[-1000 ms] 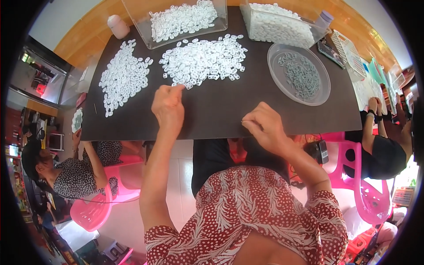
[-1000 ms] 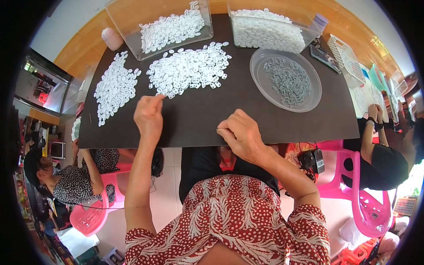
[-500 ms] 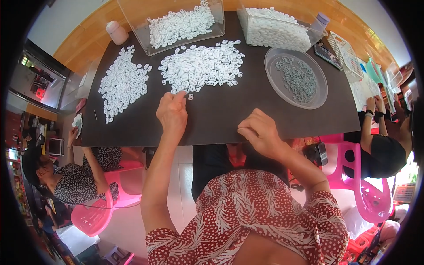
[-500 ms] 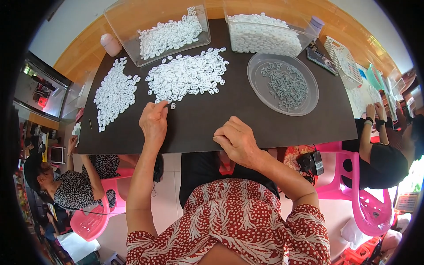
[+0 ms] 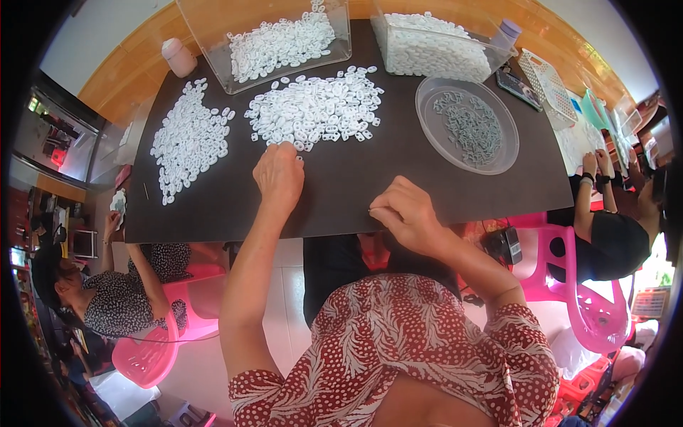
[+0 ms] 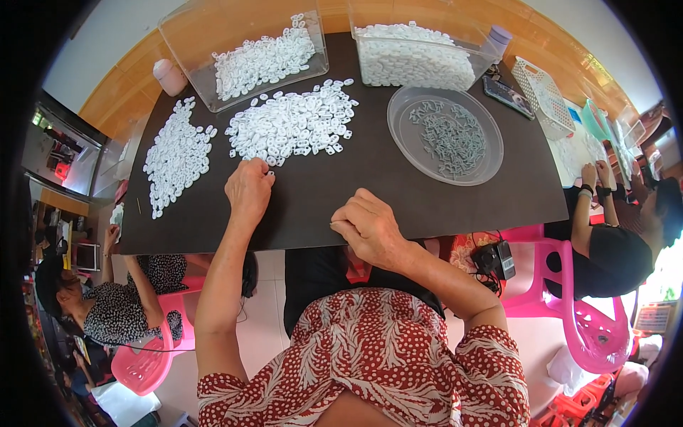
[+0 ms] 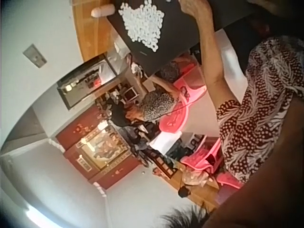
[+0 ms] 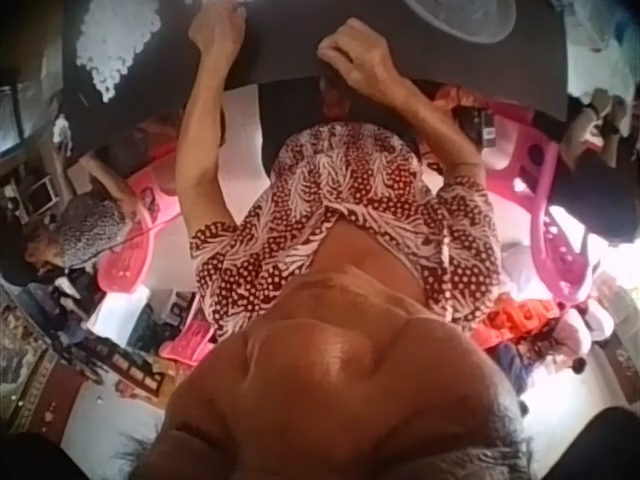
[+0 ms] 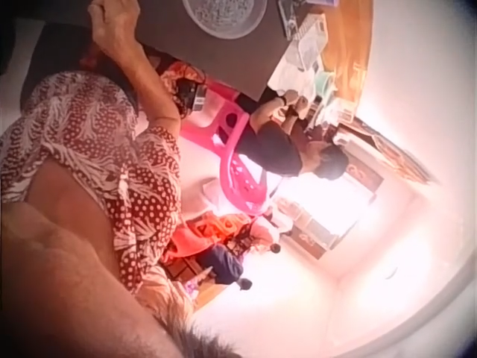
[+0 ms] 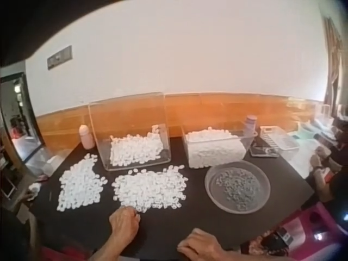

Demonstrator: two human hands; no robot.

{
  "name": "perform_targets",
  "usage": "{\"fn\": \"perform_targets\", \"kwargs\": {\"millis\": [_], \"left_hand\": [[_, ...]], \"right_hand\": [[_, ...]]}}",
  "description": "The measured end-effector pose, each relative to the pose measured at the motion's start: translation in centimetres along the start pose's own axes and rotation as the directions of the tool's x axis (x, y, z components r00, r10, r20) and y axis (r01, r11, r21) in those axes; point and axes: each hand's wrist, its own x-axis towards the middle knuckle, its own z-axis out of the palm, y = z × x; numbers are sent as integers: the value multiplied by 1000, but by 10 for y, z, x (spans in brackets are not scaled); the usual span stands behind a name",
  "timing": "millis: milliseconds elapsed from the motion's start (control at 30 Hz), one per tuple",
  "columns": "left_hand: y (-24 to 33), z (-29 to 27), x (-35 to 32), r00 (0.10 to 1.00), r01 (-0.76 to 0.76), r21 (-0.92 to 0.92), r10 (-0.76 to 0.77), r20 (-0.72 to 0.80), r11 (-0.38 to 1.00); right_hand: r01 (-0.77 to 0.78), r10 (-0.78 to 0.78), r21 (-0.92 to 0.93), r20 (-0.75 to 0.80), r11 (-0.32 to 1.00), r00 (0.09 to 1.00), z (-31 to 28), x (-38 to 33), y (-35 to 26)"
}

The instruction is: Assembling small white plastic clips with tiny grey inserts at a workbench.

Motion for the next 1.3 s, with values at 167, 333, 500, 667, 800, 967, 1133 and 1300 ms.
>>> {"fn": "perform_targets", "kwargs": {"millis": [167, 333, 500, 667, 800, 967, 1133, 1300], "left_hand": [[2, -2, 3, 995, 25, 58, -30, 92, 998], [1, 1, 1, 997, -49, -28, 50, 53, 998], [-2, -1, -1, 993, -103, -113, 108, 45, 988], [1, -2, -14, 990, -139, -253, 143, -4, 958], [26, -19, -40, 965, 240, -655, -105, 239, 717], [61, -42, -71, 901, 420, -890, -196, 386, 179], [71, -41, -84, 921, 377, -913, -172, 350, 154], [72, -38, -90, 934, 344, -924, -162, 318, 167]], "right_hand": [[4, -4, 1, -8, 1000, 1000, 1, 1, 1], [-82, 82, 0, 25, 997, 996, -1, 0, 4], [-130, 129, 19, 42, 991, 991, 3, 0, 5], [-194, 193, 38, 20, 980, 981, 5, 5, 2], [-359, 371, 158, -56, 920, 927, 8, 11, -5], [-381, 411, 284, -53, 880, 910, 14, 18, -13], [-384, 410, 317, -17, 867, 912, 17, 17, -21], [-382, 390, 337, 48, 860, 920, 15, 17, -29]]}}
